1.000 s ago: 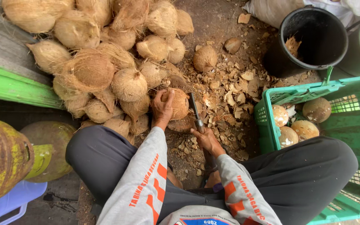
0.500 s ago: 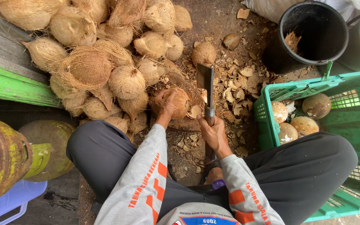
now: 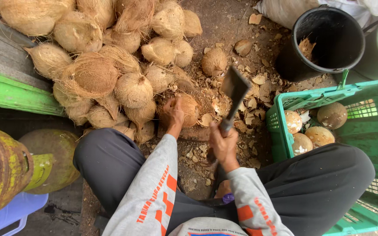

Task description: The person sits on the ground and husks coconuts, holding each coconut against a wooden block and striking it with a machete to chop off the fibrous outer husk. Husked coconuts are placed into a green plastic crate, and husk debris is tossed into a black bucket.

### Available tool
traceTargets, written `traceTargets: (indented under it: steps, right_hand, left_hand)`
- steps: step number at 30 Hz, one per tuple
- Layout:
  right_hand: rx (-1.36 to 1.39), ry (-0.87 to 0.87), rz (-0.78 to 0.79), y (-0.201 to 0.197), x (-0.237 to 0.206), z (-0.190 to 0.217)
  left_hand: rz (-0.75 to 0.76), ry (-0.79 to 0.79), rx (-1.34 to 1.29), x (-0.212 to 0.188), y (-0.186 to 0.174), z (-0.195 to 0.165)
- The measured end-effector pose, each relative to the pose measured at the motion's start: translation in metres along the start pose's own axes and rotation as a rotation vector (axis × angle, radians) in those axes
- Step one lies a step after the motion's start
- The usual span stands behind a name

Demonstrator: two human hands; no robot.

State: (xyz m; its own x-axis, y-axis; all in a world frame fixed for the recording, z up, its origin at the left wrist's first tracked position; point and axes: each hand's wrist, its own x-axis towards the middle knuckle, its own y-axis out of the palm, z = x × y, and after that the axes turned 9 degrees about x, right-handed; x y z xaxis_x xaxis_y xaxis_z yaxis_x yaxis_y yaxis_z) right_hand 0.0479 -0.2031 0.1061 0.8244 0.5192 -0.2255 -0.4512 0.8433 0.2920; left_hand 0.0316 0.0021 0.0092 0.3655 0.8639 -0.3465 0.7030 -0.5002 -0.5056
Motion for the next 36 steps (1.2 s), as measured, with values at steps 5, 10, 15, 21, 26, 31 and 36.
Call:
traceTargets:
  steps: [5,10,15,21,26,31,36]
  right_hand:
    - [-0.412,0.286,0.080,0.012,0.001,-0.002]
    - [-0.170,-0.045,0.033,-0.007,0.004,-0.001]
    - [-0.263,0.171,0.071,0.008,0.002,-0.021]
    - [-0.393,0.045,0.047,-0.008,0.003,-0.017]
    - [-0.283,0.098,0.030,-0.001,0.002,-0.029]
    - [-0.542,0.079,0.072,-0.001,0.001,-0.018]
    - [-0.401,0.040,-0.036,-0.003,0.003,-0.009]
  left_hand:
    - [-0.047,-0.018,0.178,-0.003,-0.003,0.003]
    - [-0.036,-0.048,0.193,0.001,-0.001,0.009]
    - [-0.003,-0.062,0.139,0.002,0.003,0.010]
    - [-0.001,-0.099,0.118,0.000,0.004,0.006]
    - [-0.034,-0.084,0.171,-0.004,0.003,0.001]
    - [-0.049,-0.090,0.116,-0.006,0.001,0.003]
    - [-0.076,-0.004,0.117,-0.003,0.013,0.009]
